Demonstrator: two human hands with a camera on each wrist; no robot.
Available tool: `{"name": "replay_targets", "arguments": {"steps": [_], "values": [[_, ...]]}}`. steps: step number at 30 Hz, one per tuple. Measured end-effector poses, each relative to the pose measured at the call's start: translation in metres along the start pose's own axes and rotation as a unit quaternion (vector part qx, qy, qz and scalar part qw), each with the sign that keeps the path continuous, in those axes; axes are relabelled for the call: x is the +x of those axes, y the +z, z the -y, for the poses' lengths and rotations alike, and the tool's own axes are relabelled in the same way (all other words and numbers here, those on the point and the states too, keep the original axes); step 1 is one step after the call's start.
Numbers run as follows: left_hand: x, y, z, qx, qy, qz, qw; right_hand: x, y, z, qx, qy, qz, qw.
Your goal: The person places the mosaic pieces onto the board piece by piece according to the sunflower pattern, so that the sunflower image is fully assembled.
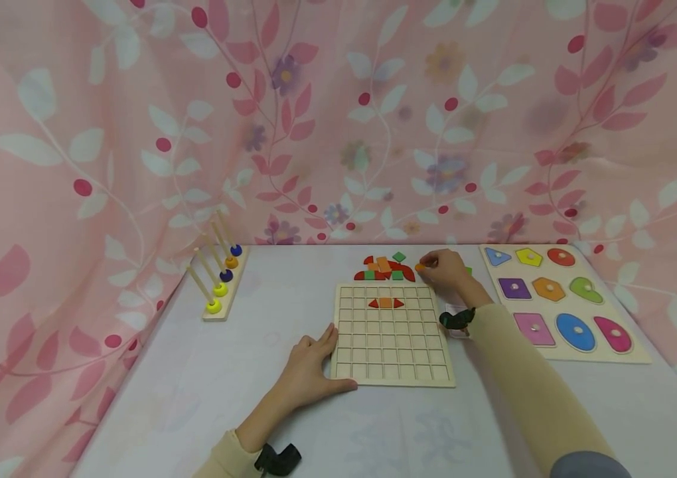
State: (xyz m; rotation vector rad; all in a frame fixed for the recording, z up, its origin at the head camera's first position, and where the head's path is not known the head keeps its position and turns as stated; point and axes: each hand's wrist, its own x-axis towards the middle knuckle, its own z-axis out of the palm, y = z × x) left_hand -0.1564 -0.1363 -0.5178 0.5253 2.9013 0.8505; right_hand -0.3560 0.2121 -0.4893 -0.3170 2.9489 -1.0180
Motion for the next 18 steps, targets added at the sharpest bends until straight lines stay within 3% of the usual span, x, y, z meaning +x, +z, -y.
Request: {"name": "replay_targets", "arguments": {"steps": [9,14,18], "values": [[0.0019,-0.003,-0.0041,-0.009,-0.002,-0.001,1.0,0.0043,-0.0038,-0.0052,-0.022,-0.003,0.011,0.9997],[-0.0007,-0.0004,-0.0023,0.001,-0.001,-0.005,1.0,0.0031,0.0,-0.006,-0.004,-0.003,0.016,0.9999],[-0.0016,0.0008,-0.0014,0.003,0.003,-0.008,1.0,-0.0026,-0.0003,0.0002,0.015,-0.016,-0.004,0.9997]]}}
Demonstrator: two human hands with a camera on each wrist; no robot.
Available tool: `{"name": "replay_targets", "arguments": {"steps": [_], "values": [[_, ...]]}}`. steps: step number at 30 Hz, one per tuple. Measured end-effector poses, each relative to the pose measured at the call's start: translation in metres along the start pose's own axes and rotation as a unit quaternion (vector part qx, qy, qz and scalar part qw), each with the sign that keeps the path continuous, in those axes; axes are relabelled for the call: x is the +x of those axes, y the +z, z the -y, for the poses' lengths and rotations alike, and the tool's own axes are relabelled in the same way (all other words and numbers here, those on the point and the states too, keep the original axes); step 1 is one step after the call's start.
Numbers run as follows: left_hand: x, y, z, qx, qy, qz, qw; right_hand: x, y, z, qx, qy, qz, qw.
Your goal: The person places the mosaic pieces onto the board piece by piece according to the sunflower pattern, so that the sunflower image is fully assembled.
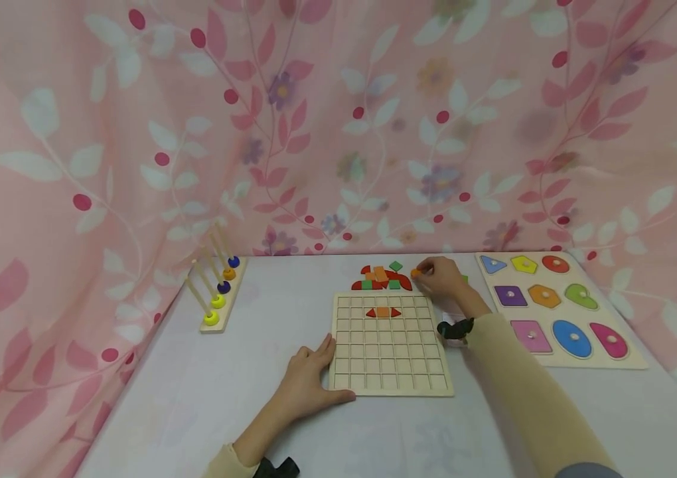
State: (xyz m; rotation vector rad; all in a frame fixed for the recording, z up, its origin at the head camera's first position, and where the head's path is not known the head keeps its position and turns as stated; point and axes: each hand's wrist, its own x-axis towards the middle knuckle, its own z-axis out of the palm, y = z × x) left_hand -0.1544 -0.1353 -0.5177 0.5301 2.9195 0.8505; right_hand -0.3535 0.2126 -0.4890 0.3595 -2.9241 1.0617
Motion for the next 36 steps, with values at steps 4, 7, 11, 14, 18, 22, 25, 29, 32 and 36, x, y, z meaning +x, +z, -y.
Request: {"name": "replay_targets", "arguments": {"steps": [4,7,11,14,18,22,25,29,32,36], "values": [[-0.001,0.0,0.0,-0.005,-0.003,0.001,1.0,-0.012,0.002,0.011,0.017,-0.014,-0.016,0.9996],[-0.002,-0.001,0.0,-0.008,-0.005,0.003,1.0,-0.023,0.006,0.02,0.035,-0.027,-0.02,0.9988],[-0.002,-0.001,-0.001,-0.007,-0.003,0.002,1.0,-0.041,0.016,0.031,0.074,-0.044,-0.035,0.9957],[-0.002,-0.001,-0.001,-0.007,-0.003,0.001,1.0,-0.054,0.024,0.039,0.103,-0.047,-0.046,0.9925],[-0.002,-0.001,-0.002,-0.01,-0.004,0.003,0.9999,-0.07,0.033,0.046,0.12,-0.04,-0.052,0.9906],[-0.002,-0.001,-0.002,-0.01,-0.003,0.003,0.9999,-0.082,0.043,0.051,0.113,-0.04,-0.048,0.9917],[-0.002,-0.002,-0.002,-0.008,-0.004,0.003,1.0,-0.089,0.05,0.056,0.115,-0.047,-0.04,0.9915],[-0.001,-0.003,-0.001,-0.007,-0.006,0.003,1.0,-0.094,0.058,0.062,0.114,-0.051,-0.028,0.9918],[0.0,-0.002,0.0,-0.004,-0.006,0.004,1.0,-0.096,0.063,0.064,0.103,-0.042,-0.024,0.9935],[0.0,-0.002,0.0,-0.006,-0.006,0.005,1.0,-0.098,0.068,0.065,0.093,-0.031,-0.023,0.995]]}}
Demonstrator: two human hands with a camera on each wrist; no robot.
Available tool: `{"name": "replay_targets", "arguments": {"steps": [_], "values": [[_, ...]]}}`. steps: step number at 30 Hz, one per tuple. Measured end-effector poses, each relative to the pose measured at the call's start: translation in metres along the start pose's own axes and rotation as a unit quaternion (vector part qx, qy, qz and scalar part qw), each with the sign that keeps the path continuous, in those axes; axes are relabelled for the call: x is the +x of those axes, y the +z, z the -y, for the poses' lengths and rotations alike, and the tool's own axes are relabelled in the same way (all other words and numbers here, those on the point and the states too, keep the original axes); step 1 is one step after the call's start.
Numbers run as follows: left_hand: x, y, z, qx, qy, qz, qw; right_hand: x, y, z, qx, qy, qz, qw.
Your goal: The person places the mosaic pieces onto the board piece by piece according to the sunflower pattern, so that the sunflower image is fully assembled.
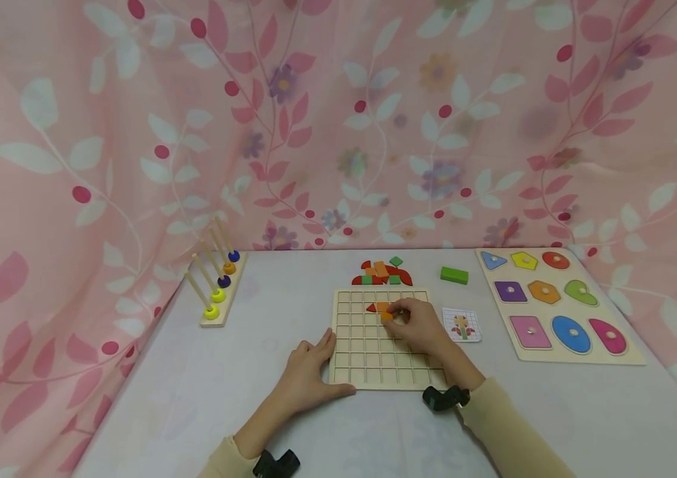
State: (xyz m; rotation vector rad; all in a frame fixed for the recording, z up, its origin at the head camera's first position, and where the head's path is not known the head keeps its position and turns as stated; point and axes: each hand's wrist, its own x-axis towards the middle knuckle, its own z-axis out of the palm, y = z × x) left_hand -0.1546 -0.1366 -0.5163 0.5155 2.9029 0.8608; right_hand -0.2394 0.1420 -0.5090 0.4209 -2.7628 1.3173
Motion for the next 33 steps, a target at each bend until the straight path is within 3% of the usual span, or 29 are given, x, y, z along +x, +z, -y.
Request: {"name": "replay_targets", "arguments": {"steps": [18,33], "values": [[0.0009,-0.0005,-0.0013,0.004,0.004,-0.002,1.0,-0.002,0.0067,-0.0009,-0.025,-0.029,-0.022,0.999],[0.0009,-0.0001,-0.0008,0.009,-0.001,-0.002,1.0,-0.0016,0.0065,0.0004,-0.027,-0.027,-0.011,0.9992]]}}
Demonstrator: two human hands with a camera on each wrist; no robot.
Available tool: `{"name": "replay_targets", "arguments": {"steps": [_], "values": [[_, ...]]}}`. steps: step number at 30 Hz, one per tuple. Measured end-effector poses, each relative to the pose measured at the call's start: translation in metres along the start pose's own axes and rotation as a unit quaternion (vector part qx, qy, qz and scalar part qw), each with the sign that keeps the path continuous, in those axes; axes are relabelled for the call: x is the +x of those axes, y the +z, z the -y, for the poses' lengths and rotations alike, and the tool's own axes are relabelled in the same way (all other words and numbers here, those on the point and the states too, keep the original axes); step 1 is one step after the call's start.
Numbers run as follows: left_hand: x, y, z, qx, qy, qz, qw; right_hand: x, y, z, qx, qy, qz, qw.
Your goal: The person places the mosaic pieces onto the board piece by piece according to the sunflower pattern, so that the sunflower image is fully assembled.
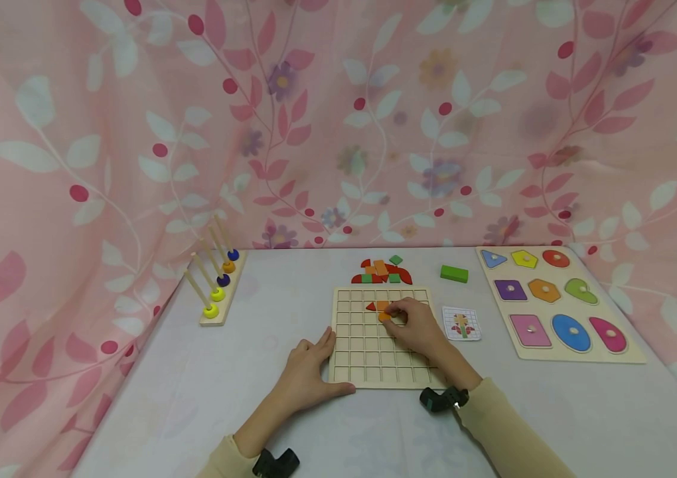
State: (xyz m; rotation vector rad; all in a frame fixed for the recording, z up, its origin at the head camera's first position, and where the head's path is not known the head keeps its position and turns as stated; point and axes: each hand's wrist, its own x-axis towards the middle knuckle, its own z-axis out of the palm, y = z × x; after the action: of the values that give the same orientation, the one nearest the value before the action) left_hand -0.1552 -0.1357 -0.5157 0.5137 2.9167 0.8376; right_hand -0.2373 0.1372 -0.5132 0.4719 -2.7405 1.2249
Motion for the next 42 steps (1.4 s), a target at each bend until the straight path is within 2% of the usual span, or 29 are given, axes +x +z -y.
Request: {"name": "replay_targets", "arguments": {"steps": [13,20,28,37,42], "values": [[0.0,0.0,0.0,0.0,0.003,-0.001,1.0,0.001,-0.001,0.0,0.0,0.004,0.001,1.0],[0.0,0.0,0.0,0.003,0.01,-0.005,0.9999,0.011,-0.012,0.008,0.029,-0.023,-0.007,0.9993],[-0.001,-0.001,0.0,-0.003,0.003,0.001,1.0,0.051,-0.028,0.003,0.023,-0.054,-0.012,0.9982],[-0.002,0.0,-0.001,-0.012,0.0,0.001,0.9999,0.096,-0.025,-0.011,0.004,-0.022,0.028,0.9994],[-0.001,0.001,0.0,-0.006,0.002,0.001,1.0,0.114,-0.022,-0.014,-0.008,-0.033,0.043,0.9985]]}}
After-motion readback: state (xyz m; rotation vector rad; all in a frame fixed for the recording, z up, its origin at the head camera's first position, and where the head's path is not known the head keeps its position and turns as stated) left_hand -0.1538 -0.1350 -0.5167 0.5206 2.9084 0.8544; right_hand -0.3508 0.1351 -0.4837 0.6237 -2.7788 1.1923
